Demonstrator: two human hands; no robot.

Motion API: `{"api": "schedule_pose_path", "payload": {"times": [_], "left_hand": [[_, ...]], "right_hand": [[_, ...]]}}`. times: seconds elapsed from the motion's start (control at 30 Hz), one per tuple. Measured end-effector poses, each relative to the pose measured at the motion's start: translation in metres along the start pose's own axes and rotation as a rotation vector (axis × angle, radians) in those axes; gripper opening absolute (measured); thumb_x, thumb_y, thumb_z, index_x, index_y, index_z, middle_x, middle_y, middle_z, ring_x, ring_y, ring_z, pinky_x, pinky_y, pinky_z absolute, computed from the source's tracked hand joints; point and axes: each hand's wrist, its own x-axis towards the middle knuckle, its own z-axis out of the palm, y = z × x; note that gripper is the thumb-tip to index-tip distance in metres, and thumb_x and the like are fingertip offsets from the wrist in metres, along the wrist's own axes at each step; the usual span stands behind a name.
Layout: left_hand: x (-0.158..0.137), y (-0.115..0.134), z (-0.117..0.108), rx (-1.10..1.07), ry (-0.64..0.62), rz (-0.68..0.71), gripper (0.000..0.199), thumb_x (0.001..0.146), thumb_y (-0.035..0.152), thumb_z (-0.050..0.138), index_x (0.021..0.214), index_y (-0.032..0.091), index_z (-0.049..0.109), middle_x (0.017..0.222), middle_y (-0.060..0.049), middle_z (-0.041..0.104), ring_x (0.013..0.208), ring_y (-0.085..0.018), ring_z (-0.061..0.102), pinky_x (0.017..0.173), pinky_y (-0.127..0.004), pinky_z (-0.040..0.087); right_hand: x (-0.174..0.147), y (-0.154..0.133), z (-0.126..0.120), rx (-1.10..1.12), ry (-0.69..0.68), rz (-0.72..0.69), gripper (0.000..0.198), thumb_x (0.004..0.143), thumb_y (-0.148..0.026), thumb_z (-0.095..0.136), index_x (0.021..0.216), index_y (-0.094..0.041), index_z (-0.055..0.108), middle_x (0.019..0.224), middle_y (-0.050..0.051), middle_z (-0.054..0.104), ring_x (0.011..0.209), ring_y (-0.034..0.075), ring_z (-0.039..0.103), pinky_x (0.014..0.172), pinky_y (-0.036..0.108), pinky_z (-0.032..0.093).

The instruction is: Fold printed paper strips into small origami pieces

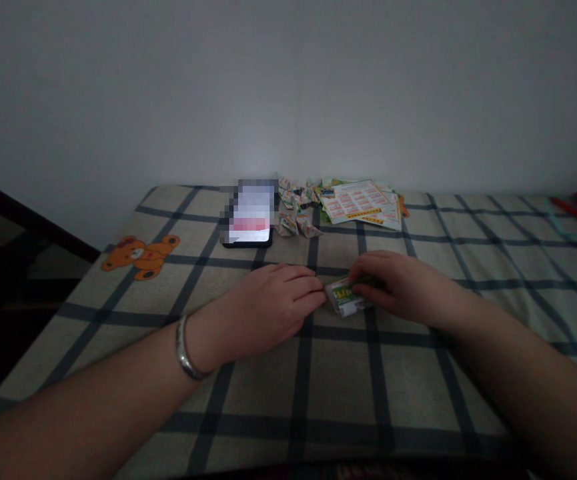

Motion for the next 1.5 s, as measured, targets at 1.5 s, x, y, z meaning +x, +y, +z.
{"api": "schedule_pose_path", "payload": {"times": [1.5], "left_hand": [[-0.002,0.009,0.002,-0.113,-0.07,-0.17,0.04,0.092,0.028,0.054,0.13,0.017,0.056,0.131,-0.006,0.059,0.123,-0.025,0.049,0.108,-0.044,0.041]], "right_hand": [[-0.001,-0.002,0.003,-0.056,0.072,-0.122,0.02,0.084,-0.039,0.067,0.096,-0.023,0.063,0.106,0.005,0.063,0.097,0.023,0.058,0.082,0.037,0.048]]}}
